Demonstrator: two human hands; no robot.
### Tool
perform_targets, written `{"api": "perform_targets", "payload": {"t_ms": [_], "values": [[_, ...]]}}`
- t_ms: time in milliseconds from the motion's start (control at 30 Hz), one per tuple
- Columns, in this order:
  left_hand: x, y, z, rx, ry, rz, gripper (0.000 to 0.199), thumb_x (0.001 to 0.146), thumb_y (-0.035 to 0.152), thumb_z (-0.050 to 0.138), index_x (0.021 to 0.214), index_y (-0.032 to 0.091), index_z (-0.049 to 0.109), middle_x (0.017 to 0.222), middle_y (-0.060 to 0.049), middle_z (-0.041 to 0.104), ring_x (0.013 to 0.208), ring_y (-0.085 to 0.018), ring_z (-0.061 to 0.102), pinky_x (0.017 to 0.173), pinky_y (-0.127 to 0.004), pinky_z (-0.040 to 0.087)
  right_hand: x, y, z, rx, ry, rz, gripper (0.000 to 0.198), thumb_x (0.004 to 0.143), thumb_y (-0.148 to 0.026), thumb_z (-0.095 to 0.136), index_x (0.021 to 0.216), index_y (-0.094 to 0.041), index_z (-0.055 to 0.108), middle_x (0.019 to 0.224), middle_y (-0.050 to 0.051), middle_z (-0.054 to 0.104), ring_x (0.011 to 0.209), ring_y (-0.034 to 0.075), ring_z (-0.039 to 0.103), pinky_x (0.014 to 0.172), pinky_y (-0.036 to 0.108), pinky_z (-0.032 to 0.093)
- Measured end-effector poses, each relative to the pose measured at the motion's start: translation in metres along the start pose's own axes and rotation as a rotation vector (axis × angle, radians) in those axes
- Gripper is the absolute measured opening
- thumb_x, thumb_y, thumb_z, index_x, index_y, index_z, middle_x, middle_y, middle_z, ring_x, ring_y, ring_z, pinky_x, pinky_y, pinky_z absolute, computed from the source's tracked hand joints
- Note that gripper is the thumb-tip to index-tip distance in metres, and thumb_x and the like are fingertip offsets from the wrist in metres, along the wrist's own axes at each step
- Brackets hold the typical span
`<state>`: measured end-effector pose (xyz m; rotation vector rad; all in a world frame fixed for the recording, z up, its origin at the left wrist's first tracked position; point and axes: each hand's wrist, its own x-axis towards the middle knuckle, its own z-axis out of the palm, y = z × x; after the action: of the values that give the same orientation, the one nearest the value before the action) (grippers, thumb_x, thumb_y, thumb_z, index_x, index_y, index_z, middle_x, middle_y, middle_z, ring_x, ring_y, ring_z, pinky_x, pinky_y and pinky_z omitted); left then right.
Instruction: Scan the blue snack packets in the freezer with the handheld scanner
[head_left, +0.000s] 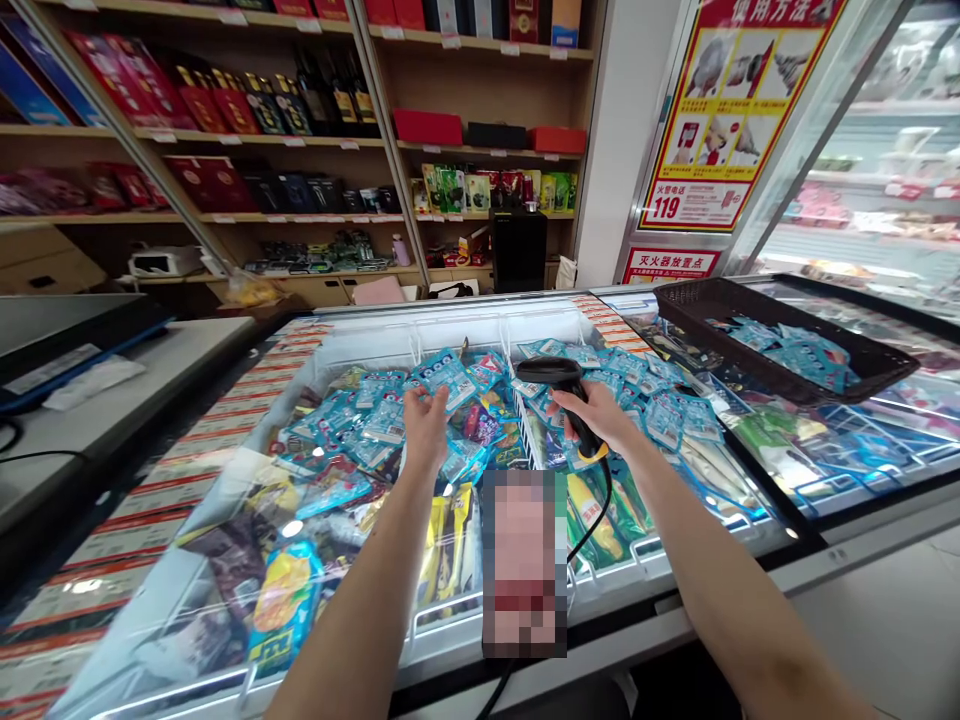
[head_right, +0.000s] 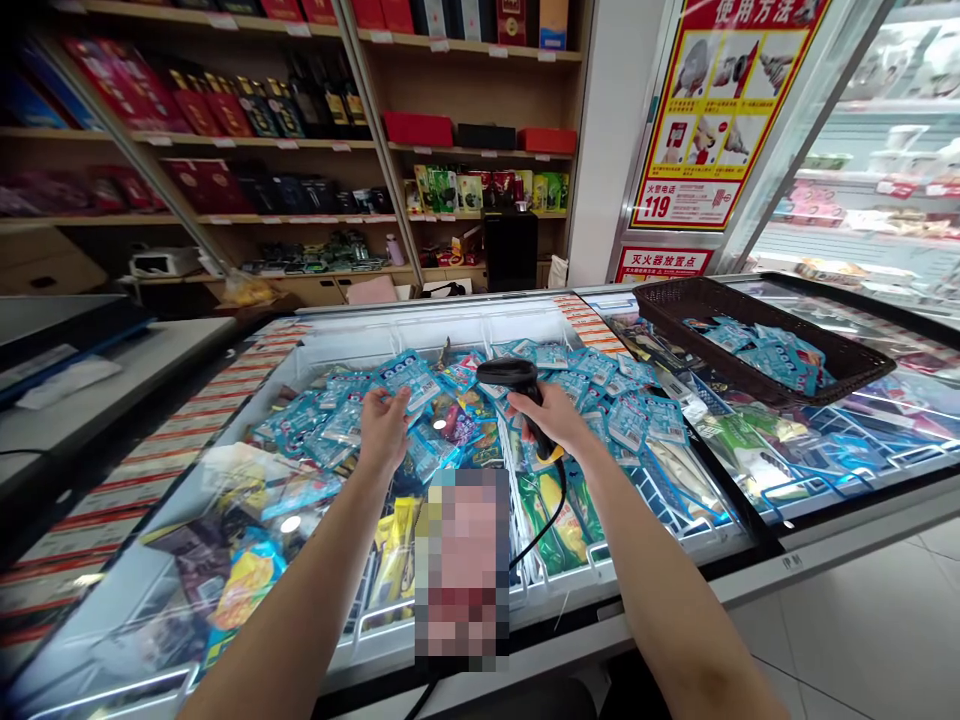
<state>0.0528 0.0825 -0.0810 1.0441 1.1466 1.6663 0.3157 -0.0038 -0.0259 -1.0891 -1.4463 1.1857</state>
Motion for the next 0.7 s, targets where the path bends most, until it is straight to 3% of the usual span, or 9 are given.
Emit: {"api": "perform_targets", "payload": {"t_ms": [200,333,533,700], "values": [[-0.006,0.005,-0.001,0.003,-0.101,0.068,0.04,0.073,0.048,0.066,0.095,0.023,0.045,0.069,0.005,0.042,0.055,-0.008,0.042,0.051,-0.019,0.037,-0.004,-0.001,0.005,-0.044,-0.114,-0.013,0.035,0.082,-0.05,0.059,0.094,-0.017,0.056,0.087,0.008,0.07,0.043,0.012,0.058,0.037,0.026,0.044],[-0.007,0.004,-0.002,0.058,-0.103,0.098,0.035,0.075,0.046,0.066,0.087,0.022,0.044,0.065,0.006,0.036,0.053,-0.007,0.036,0.049,-0.018,0.033,-0.005,-0.003,0.007,-0.093,-0.15,-0.011,0.035,0.082,-0.05,0.059,0.095,-0.018,0.056,0.087,0.009,0.07,0.043,0.014,0.058,0.039,0.028,0.046],[-0.008,0.004,-0.002,0.089,-0.124,0.079,0.038,0.076,0.049,0.064,0.094,0.022,0.044,0.072,0.003,0.046,0.058,-0.009,0.043,0.053,-0.02,0.039,-0.007,-0.006,0.009,-0.087,-0.164,0.009,0.037,0.082,-0.051,0.059,0.097,-0.017,0.057,0.089,0.009,0.071,0.044,0.014,0.058,0.04,0.028,0.047],[-0.007,0.004,-0.001,0.122,-0.094,0.086,0.037,0.076,0.049,0.063,0.088,0.022,0.041,0.064,0.006,0.037,0.053,-0.008,0.037,0.05,-0.021,0.035,-0.008,-0.007,0.011,-0.098,-0.184,0.006,0.037,0.083,-0.05,0.059,0.096,-0.016,0.057,0.089,0.01,0.07,0.044,0.013,0.058,0.041,0.028,0.046]]}}
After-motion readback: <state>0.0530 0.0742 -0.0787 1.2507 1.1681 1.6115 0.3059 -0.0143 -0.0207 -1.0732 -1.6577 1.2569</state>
